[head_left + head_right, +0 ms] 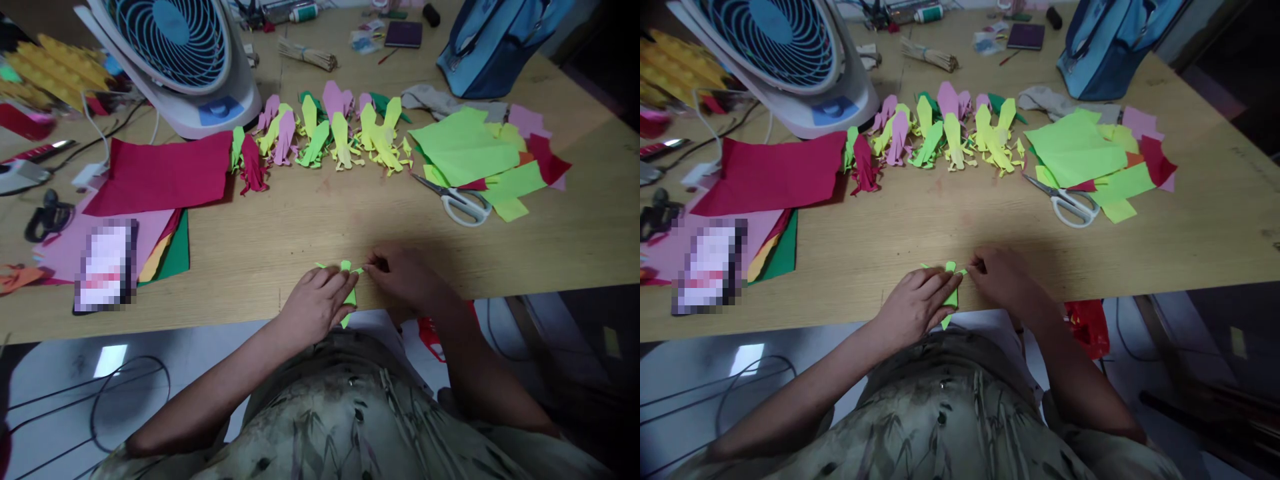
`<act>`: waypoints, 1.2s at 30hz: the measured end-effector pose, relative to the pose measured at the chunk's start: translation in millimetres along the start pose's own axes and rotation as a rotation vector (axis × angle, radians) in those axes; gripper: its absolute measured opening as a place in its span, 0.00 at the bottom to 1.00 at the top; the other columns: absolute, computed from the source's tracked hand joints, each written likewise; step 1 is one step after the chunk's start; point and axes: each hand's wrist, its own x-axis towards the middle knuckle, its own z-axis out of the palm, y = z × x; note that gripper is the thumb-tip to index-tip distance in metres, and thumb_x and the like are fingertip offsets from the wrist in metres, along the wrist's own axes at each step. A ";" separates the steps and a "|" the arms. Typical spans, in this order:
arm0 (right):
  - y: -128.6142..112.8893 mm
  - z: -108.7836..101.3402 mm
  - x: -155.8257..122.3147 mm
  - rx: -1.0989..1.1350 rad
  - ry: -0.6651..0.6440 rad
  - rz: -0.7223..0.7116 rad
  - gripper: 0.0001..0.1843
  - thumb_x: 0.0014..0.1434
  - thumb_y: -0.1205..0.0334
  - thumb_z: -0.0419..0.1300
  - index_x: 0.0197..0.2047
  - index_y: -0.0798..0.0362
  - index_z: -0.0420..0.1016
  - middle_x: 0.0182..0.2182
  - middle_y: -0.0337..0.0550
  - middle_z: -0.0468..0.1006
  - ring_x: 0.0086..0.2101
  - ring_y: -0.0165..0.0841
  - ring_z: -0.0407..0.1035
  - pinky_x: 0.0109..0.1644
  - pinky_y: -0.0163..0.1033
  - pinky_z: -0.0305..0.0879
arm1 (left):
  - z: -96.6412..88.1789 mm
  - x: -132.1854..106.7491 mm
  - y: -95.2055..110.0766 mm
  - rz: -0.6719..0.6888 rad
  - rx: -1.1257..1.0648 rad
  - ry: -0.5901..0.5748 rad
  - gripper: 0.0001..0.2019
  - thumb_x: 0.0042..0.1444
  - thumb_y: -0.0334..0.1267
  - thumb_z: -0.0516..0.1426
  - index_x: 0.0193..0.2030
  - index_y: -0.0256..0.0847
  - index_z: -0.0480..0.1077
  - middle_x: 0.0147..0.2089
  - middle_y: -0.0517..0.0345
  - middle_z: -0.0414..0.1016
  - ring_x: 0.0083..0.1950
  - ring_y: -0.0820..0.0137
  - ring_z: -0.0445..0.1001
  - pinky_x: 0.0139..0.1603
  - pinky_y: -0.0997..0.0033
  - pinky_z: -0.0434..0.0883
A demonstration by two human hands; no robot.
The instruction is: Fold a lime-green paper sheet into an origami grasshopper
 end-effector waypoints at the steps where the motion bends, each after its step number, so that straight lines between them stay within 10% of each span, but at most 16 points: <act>1: -1.1 0.9 -0.3 0.003 -0.001 0.007 0.07 0.57 0.60 0.61 0.27 0.49 0.74 0.26 0.42 0.79 0.26 0.33 0.68 0.30 0.38 0.56 | 0.0 0.4 0.0 0.001 0.006 0.000 0.28 0.69 0.50 0.46 0.69 0.34 0.58 0.58 0.43 0.71 0.61 0.56 0.65 0.55 0.56 0.67; 36: 8.8 35.5 -22.8 -0.156 0.360 -0.363 0.08 0.62 0.67 0.56 0.31 0.52 0.71 0.30 0.44 0.73 0.34 0.37 0.68 0.39 0.40 0.61 | 0.2 0.1 2.9 0.014 -0.007 0.090 0.24 0.68 0.45 0.50 0.64 0.30 0.63 0.56 0.42 0.72 0.61 0.54 0.67 0.56 0.55 0.69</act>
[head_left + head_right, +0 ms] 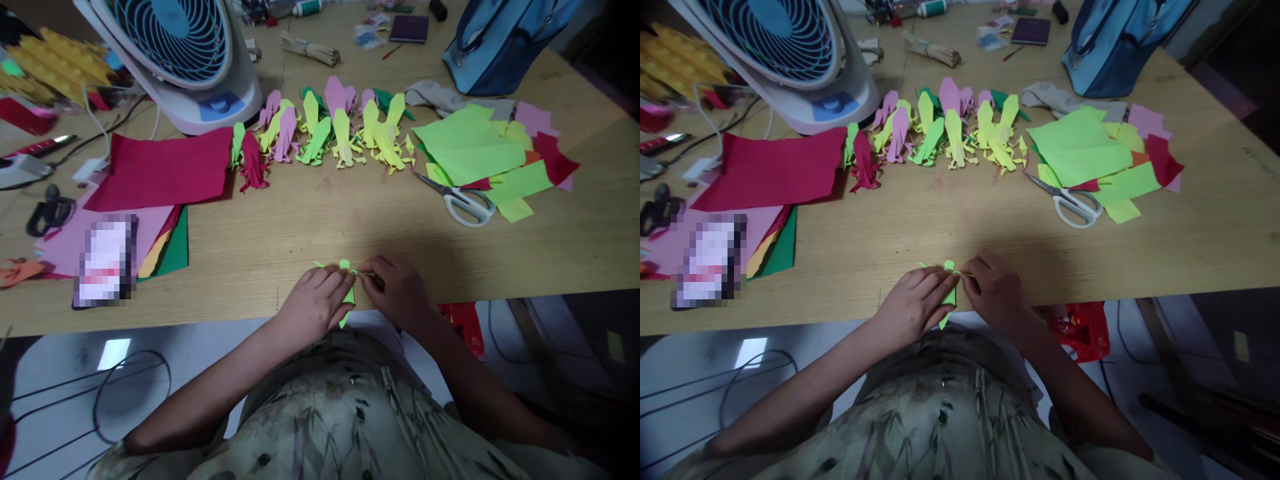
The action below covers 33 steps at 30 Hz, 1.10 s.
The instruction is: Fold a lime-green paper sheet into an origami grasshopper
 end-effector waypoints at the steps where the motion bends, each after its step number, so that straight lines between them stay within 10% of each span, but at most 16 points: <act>1: 0.6 0.1 -0.2 -0.003 0.004 -0.025 0.08 0.63 0.67 0.55 0.31 0.52 0.71 0.30 0.44 0.73 0.34 0.37 0.68 0.39 0.40 0.61 | -0.2 0.2 0.1 -0.001 0.007 -0.001 0.24 0.68 0.45 0.50 0.64 0.30 0.63 0.56 0.42 0.72 0.61 0.54 0.67 0.56 0.55 0.69; 33: 11.2 -26.7 -8.0 -0.167 -0.192 -0.398 0.11 0.67 0.67 0.52 0.38 0.55 0.76 0.32 0.44 0.71 0.33 0.35 0.62 0.39 0.41 0.58 | -2.3 6.0 7.6 -0.025 0.155 -0.102 0.24 0.70 0.44 0.48 0.66 0.31 0.60 0.57 0.46 0.73 0.60 0.57 0.66 0.53 0.59 0.68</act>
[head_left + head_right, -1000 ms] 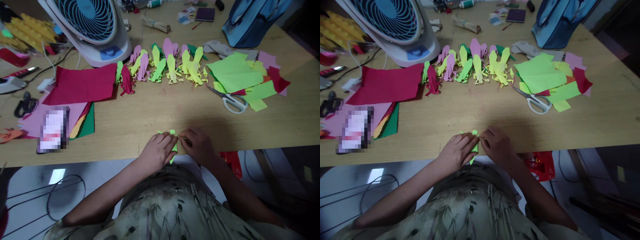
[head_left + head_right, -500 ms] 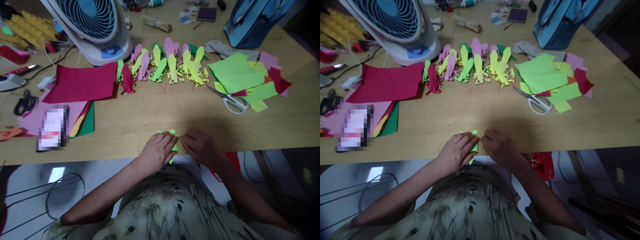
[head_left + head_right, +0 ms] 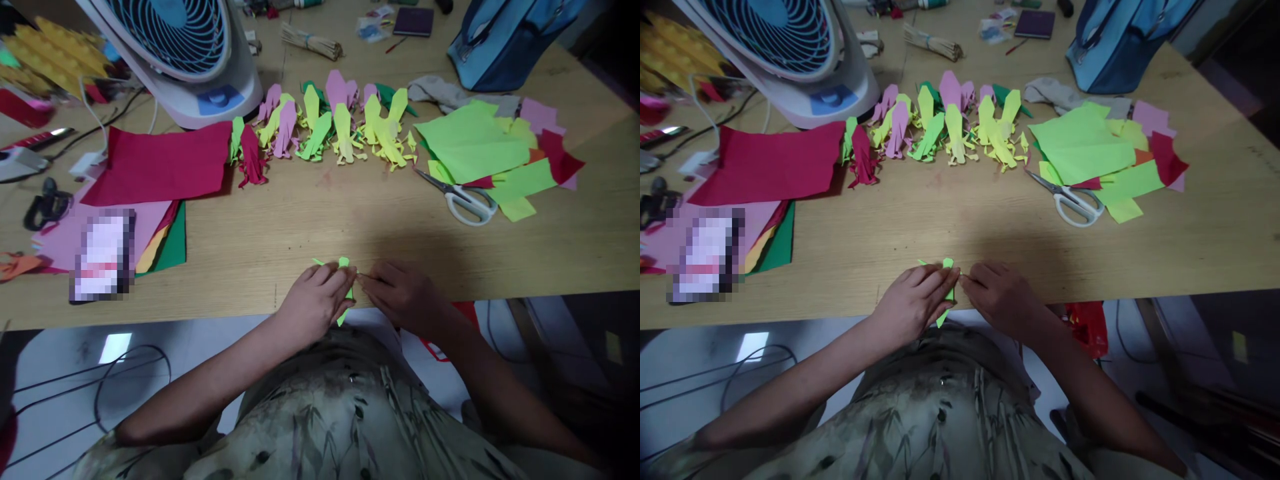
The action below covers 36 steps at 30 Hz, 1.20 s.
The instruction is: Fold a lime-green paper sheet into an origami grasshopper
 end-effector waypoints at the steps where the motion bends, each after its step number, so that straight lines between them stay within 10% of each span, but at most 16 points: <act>1: 0.5 -0.4 -1.1 0.016 -0.006 0.008 0.12 0.67 0.66 0.52 0.38 0.54 0.76 0.32 0.44 0.72 0.33 0.35 0.62 0.39 0.41 0.58 | 0.3 0.4 1.1 0.002 0.020 -0.006 0.24 0.70 0.44 0.47 0.66 0.30 0.60 0.57 0.45 0.72 0.59 0.56 0.66 0.53 0.59 0.68; 21: -20.3 4.4 11.6 0.281 0.054 0.548 0.05 0.59 0.63 0.62 0.31 0.52 0.73 0.31 0.42 0.72 0.33 0.35 0.67 0.36 0.39 0.59 | 10.1 -6.3 3.7 -0.087 -0.096 0.032 0.26 0.69 0.45 0.46 0.68 0.33 0.59 0.58 0.44 0.70 0.54 0.58 0.66 0.56 0.56 0.66; 36: -34.2 9.6 7.6 0.189 0.087 0.585 0.04 0.59 0.66 0.61 0.33 0.51 0.70 0.33 0.43 0.74 0.35 0.37 0.68 0.37 0.40 0.59 | 8.1 3.7 3.7 -0.333 -0.374 0.276 0.12 0.67 0.40 0.52 0.50 0.39 0.72 0.43 0.51 0.73 0.44 0.64 0.69 0.45 0.63 0.69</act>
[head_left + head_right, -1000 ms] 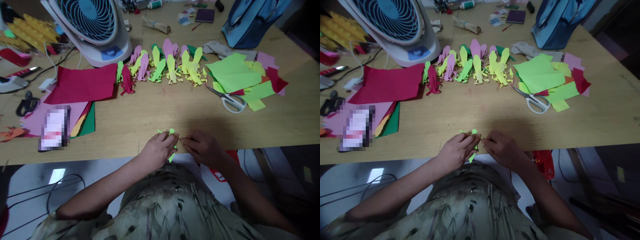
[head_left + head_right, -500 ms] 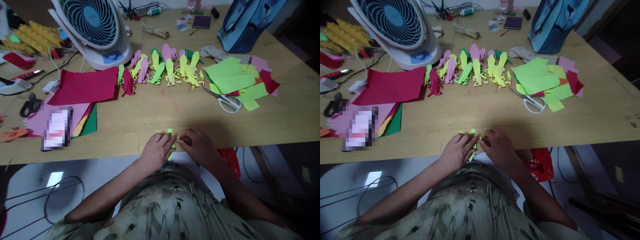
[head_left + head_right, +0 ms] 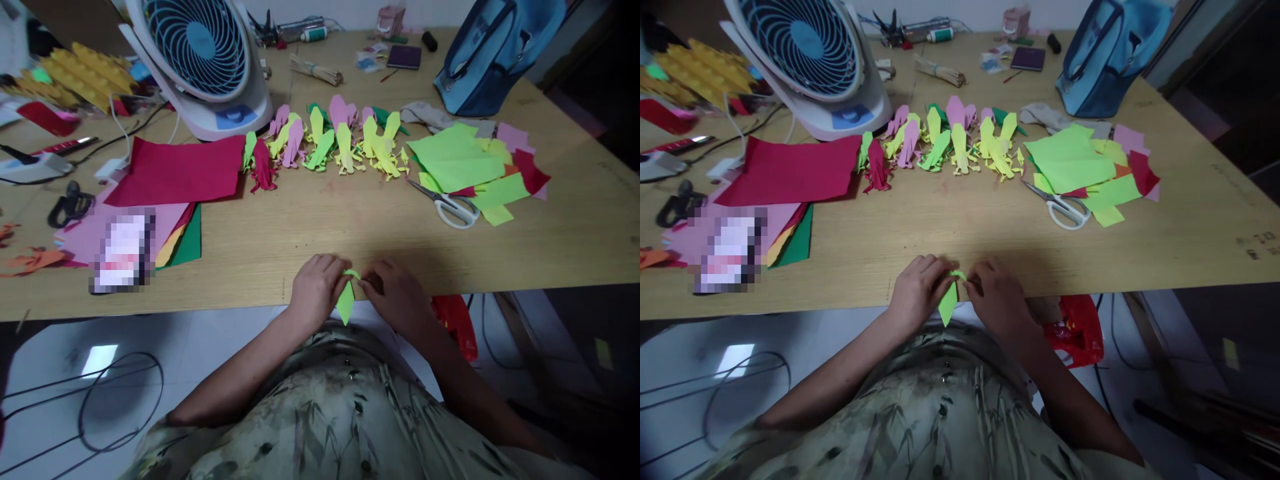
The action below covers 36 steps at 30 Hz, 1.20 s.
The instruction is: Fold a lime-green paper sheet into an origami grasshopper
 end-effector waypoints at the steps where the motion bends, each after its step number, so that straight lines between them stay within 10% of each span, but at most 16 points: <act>1: -0.6 0.2 -0.2 0.007 0.001 0.009 0.03 0.59 0.66 0.61 0.34 0.51 0.70 0.34 0.44 0.75 0.35 0.37 0.68 0.37 0.40 0.59 | 0.3 2.0 -0.5 -0.026 -0.014 0.016 0.12 0.66 0.41 0.54 0.51 0.39 0.71 0.45 0.50 0.72 0.46 0.63 0.69 0.46 0.63 0.70; 7: -1.3 1.1 1.8 0.039 -0.024 0.060 0.03 0.57 0.65 0.62 0.36 0.52 0.71 0.36 0.45 0.76 0.37 0.39 0.69 0.39 0.41 0.60 | -2.1 5.9 -3.2 -0.154 0.056 0.041 0.18 0.57 0.46 0.63 0.49 0.38 0.71 0.48 0.46 0.68 0.50 0.57 0.66 0.49 0.54 0.67; 17: 5.2 3.1 2.1 0.185 0.011 0.045 0.08 0.55 0.68 0.61 0.39 0.51 0.72 0.33 0.42 0.76 0.35 0.36 0.69 0.39 0.40 0.61 | -4.0 8.9 7.9 -0.165 -0.235 -0.033 0.09 0.55 0.33 0.63 0.42 0.40 0.69 0.38 0.58 0.76 0.41 0.66 0.73 0.45 0.62 0.67; 27: 8.2 -23.3 10.0 0.678 -0.238 0.117 0.10 0.61 0.56 0.57 0.35 0.52 0.73 0.24 0.34 0.68 0.26 0.28 0.60 0.29 0.34 0.54 | -24.2 17.8 2.2 -0.151 -0.639 -0.099 0.07 0.58 0.40 0.61 0.39 0.39 0.77 0.38 0.54 0.80 0.41 0.68 0.77 0.41 0.70 0.71; 36: -0.2 -20.6 11.3 0.730 -0.214 0.082 0.04 0.58 0.62 0.59 0.34 0.53 0.73 0.27 0.35 0.71 0.28 0.28 0.64 0.32 0.34 0.58 | -33.9 18.9 8.5 -0.153 -0.568 -0.069 0.05 0.58 0.34 0.60 0.34 0.39 0.78 0.33 0.58 0.77 0.36 0.71 0.73 0.39 0.72 0.67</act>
